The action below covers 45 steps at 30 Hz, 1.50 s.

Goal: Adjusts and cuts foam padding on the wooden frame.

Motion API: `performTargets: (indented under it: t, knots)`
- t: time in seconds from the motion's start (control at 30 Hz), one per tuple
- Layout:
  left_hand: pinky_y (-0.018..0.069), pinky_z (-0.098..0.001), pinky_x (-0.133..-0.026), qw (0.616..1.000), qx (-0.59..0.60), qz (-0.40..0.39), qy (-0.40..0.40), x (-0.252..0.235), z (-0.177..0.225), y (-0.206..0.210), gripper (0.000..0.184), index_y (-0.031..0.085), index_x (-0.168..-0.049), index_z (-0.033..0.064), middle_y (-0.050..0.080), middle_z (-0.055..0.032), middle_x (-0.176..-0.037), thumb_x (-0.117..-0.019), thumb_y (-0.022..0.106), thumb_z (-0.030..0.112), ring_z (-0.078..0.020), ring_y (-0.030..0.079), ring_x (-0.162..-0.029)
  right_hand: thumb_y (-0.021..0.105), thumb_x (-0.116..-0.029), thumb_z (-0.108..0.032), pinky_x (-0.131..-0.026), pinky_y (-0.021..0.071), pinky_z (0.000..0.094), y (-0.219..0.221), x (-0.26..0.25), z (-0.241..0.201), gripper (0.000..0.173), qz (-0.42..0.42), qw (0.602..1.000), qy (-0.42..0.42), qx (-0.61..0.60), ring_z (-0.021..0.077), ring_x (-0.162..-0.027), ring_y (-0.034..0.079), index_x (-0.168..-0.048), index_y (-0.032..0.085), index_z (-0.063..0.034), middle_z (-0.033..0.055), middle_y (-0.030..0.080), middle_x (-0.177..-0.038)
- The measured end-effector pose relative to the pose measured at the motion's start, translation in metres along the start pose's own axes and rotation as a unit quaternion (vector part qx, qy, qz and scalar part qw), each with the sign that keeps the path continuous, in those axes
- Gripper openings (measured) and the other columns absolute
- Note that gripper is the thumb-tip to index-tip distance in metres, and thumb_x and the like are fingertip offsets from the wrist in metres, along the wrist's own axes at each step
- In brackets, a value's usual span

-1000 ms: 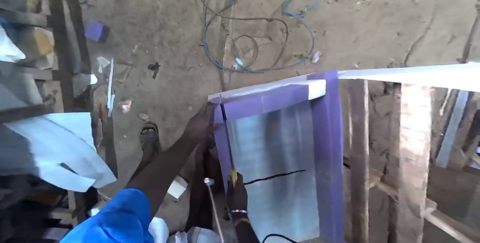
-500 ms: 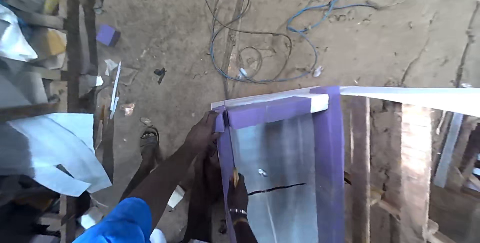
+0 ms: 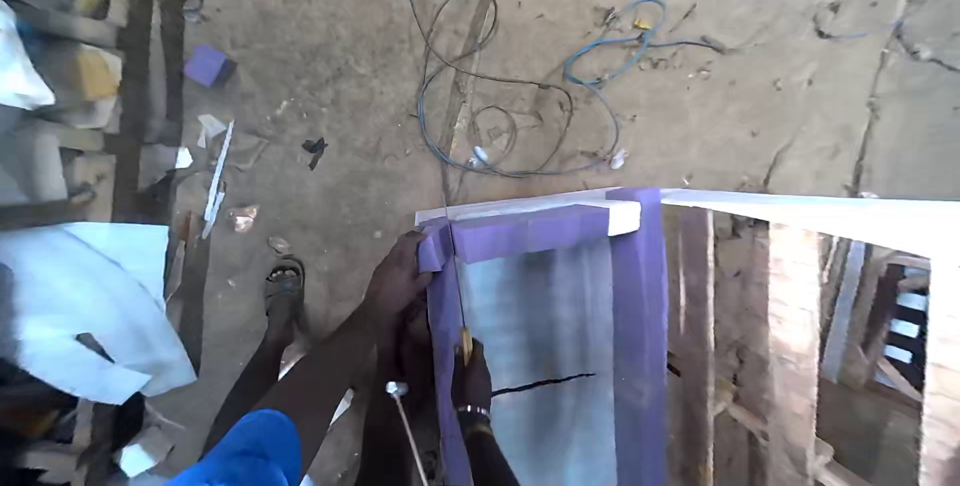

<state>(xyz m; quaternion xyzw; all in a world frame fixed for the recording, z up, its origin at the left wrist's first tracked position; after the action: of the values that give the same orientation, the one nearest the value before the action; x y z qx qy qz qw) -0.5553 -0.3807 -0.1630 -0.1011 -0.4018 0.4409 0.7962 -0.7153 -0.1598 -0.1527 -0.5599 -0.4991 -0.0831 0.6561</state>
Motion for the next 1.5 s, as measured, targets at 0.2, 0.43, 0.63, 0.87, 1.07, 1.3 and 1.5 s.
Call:
performTargets:
  t: [0.2,0.43,0.63,0.87,1.07,1.3,1.5]
  knots:
    - [0.0505,-0.0477,-0.108,0.999,-0.024,0.02,0.038,0.012,-0.002,0.011,0.065,0.051,-0.147,0.0134,0.052,-0.0085,-0.151,-0.0888,0.076,0.028,-0.0247,0.055,-0.135,0.059,-0.1029,-0.03,-0.095,0.0557,0.0545,0.016,0.008,0.027,0.047,0.022,0.999,-0.025,-0.02,0.0347,-0.106,0.071,-0.141,0.056,-0.003,0.0201,0.071,-0.117]
    - [0.0441,-0.0514,-0.113,0.989,-0.05,0.06,0.125,-0.004,0.026,0.013,0.059,0.055,-0.144,0.0128,0.056,-0.0114,-0.146,-0.0915,0.072,0.034,-0.0301,0.053,-0.136,0.063,-0.0989,-0.02,-0.093,0.0568,0.0549,-0.003,0.083,0.032,0.05,0.102,0.987,-0.077,-0.1,0.0365,-0.102,0.072,-0.138,0.054,0.0093,0.0252,0.071,-0.114]
    - [0.0276,-0.0517,-0.125,0.958,-0.144,0.049,0.245,0.033,0.029,0.025,0.051,0.062,-0.133,0.0114,0.059,-0.0107,-0.142,-0.0893,0.075,0.034,-0.0278,0.044,-0.145,0.051,-0.1074,-0.028,-0.071,0.0605,0.0535,0.026,0.105,0.098,0.055,0.198,0.953,0.091,-0.211,0.0318,-0.073,0.07,-0.147,0.036,0.0076,0.0247,0.067,-0.094]
    - [0.0542,-0.0528,-0.098,0.977,-0.087,0.146,0.127,0.094,0.011,0.027,0.075,0.068,-0.128,0.0165,0.065,-0.0161,-0.128,-0.0739,0.078,0.067,-0.0323,0.064,-0.115,0.048,-0.1094,-0.035,-0.08,0.0564,0.0597,0.028,-0.005,0.108,0.058,0.157,0.9,0.288,-0.286,0.0429,-0.089,0.069,-0.152,0.033,0.0001,0.0315,0.065,-0.111]
    - [0.0126,-0.0683,-0.122,0.954,-0.287,-0.027,-0.078,0.106,-0.065,-0.019,0.086,0.042,-0.157,0.0201,0.026,-0.0174,-0.168,-0.0831,0.077,0.047,-0.0454,0.02,-0.154,0.06,-0.1026,-0.041,-0.11,0.0434,0.0592,-0.028,-0.042,0.022,0.077,0.204,0.919,0.238,-0.239,0.0498,-0.135,0.049,-0.158,0.028,0.0022,0.0356,0.043,-0.15]
    - [0.0135,-0.0593,-0.126,0.945,-0.285,-0.135,-0.086,0.05,-0.03,-0.002,0.083,0.035,-0.161,0.0187,0.023,-0.0068,-0.17,-0.0937,0.058,0.062,-0.0312,0.016,-0.158,0.078,-0.0818,-0.063,-0.094,0.0463,0.0735,-0.123,-0.109,-0.152,0.127,0.136,0.821,0.198,-0.518,0.0522,-0.136,0.042,-0.163,-0.012,-0.024,0.031,0.025,-0.16]
    - [0.0198,-0.0534,-0.127,0.969,-0.232,-0.076,0.044,-0.039,0.016,0.041,0.086,0.022,-0.164,0.0089,0.022,-0.011,-0.171,-0.0956,0.067,0.036,-0.0283,0.021,-0.157,0.092,-0.0726,-0.031,-0.094,0.0511,0.0626,-0.114,-0.164,-0.186,0.133,0.233,0.863,0.213,-0.395,0.0506,-0.127,0.051,-0.165,-0.003,-0.0217,0.0349,0.041,-0.148]
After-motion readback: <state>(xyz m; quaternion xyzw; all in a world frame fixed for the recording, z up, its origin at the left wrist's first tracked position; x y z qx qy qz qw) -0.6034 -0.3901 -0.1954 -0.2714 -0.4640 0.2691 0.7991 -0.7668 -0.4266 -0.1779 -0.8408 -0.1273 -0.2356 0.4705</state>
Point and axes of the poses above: each hand's wrist, its own x-axis away from the middle knuckle, its own y-axis out of the palm, z = x × y, the point moved 1 cm from there along -x, towards the middle knuckle
